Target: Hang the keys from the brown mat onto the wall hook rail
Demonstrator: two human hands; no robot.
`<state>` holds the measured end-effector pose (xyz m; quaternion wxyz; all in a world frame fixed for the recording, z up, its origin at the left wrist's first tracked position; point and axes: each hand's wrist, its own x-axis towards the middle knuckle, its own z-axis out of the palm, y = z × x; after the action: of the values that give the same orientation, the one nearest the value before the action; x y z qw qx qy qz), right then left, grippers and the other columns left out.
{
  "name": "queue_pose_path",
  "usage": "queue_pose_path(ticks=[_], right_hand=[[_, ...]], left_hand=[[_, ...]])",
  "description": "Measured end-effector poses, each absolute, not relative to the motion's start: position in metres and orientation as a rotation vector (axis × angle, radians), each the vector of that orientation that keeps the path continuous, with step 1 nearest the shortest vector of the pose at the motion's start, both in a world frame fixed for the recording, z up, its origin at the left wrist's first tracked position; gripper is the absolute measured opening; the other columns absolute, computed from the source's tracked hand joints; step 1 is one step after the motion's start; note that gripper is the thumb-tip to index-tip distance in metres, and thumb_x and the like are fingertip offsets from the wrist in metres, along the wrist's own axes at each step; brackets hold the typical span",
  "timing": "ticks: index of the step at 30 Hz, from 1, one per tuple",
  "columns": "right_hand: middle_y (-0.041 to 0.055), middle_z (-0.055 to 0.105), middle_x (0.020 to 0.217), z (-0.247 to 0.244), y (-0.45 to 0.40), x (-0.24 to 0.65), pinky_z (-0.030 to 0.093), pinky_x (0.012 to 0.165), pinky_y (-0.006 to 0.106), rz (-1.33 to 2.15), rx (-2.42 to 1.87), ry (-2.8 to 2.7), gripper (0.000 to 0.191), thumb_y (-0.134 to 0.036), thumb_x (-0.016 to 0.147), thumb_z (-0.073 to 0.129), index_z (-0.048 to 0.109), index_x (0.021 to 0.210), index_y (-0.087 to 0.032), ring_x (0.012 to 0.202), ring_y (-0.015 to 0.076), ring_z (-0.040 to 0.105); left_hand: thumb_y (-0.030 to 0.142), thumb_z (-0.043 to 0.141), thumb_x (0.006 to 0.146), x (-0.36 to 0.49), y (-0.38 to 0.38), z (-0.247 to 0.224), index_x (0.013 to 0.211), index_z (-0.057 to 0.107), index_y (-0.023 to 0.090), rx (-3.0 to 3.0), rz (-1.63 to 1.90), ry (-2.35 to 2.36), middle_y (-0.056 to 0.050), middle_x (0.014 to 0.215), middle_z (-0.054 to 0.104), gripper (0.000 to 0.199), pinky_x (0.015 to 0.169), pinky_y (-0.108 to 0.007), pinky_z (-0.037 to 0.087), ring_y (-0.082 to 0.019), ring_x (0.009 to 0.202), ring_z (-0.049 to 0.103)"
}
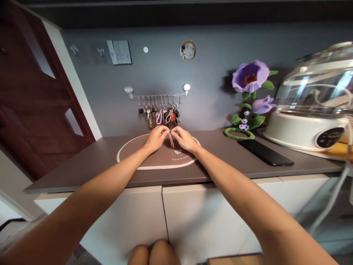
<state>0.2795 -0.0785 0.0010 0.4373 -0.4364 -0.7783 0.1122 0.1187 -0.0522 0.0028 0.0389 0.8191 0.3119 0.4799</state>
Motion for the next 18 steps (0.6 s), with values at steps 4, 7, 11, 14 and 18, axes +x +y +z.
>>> queue_pose_path(ticks=[4, 7, 11, 14, 18], right_hand=[[0.0002, 0.058, 0.078, -0.0007, -0.075, 0.2806, 0.04, 0.07, 0.026, 0.293, -1.076, -1.919, 0.029, -0.043, 0.08, 0.041, 0.052, 0.088, -0.018, 0.07, 0.0123, 0.051], [0.0007, 0.058, 0.079, -0.0015, -0.0719, 0.2806, 0.041, 0.073, 0.027, 0.323, -1.035, -1.883, 0.029, -0.044, 0.078, 0.044, 0.054, 0.085, -0.018, 0.074, 0.0128, 0.051], [0.002, 0.058, 0.081, -0.0008, -0.0708, 0.2798, 0.041, 0.075, 0.028, 0.401, -0.996, -1.832, 0.03, -0.044, 0.076, 0.046, 0.055, 0.084, -0.016, 0.077, 0.0136, 0.053], [0.0024, 0.059, 0.081, 0.0011, -0.0725, 0.2799, 0.041, 0.076, 0.028, 0.391, -0.993, -1.809, 0.029, -0.043, 0.075, 0.047, 0.056, 0.082, -0.016, 0.076, 0.0136, 0.053], [0.0028, 0.059, 0.081, 0.0036, -0.0736, 0.2813, 0.041, 0.076, 0.029, 0.365, -0.977, -1.766, 0.028, -0.042, 0.076, 0.048, 0.056, 0.083, -0.016, 0.076, 0.0133, 0.053]], left_hand=[[0.019, 0.043, 0.081, 0.1198, -0.0516, 0.0017, 0.081, 0.055, 0.015, 2.458, 1.49, 0.915, -0.004, 0.083, 0.059, 0.013, 0.072, -0.025, 0.043, -0.012, 0.077, 0.053], [0.02, 0.043, 0.081, 0.1202, -0.053, 0.0021, 0.08, 0.055, 0.015, 2.428, 1.498, 0.913, -0.004, 0.083, 0.059, 0.013, 0.072, -0.025, 0.044, -0.012, 0.076, 0.054], [0.02, 0.044, 0.081, 0.1207, -0.0548, 0.0024, 0.08, 0.056, 0.015, 2.399, 1.51, 0.921, -0.004, 0.083, 0.059, 0.013, 0.073, -0.025, 0.044, -0.012, 0.077, 0.054], [0.021, 0.043, 0.081, 0.1209, -0.0547, 0.0022, 0.081, 0.056, 0.015, 2.396, 1.516, 0.907, -0.004, 0.084, 0.059, 0.014, 0.074, -0.025, 0.044, -0.012, 0.079, 0.054], [0.025, 0.042, 0.082, 0.1204, -0.0544, 0.0023, 0.082, 0.056, 0.015, 2.363, 1.546, 0.911, -0.005, 0.084, 0.059, 0.017, 0.073, -0.025, 0.044, -0.012, 0.076, 0.054]])
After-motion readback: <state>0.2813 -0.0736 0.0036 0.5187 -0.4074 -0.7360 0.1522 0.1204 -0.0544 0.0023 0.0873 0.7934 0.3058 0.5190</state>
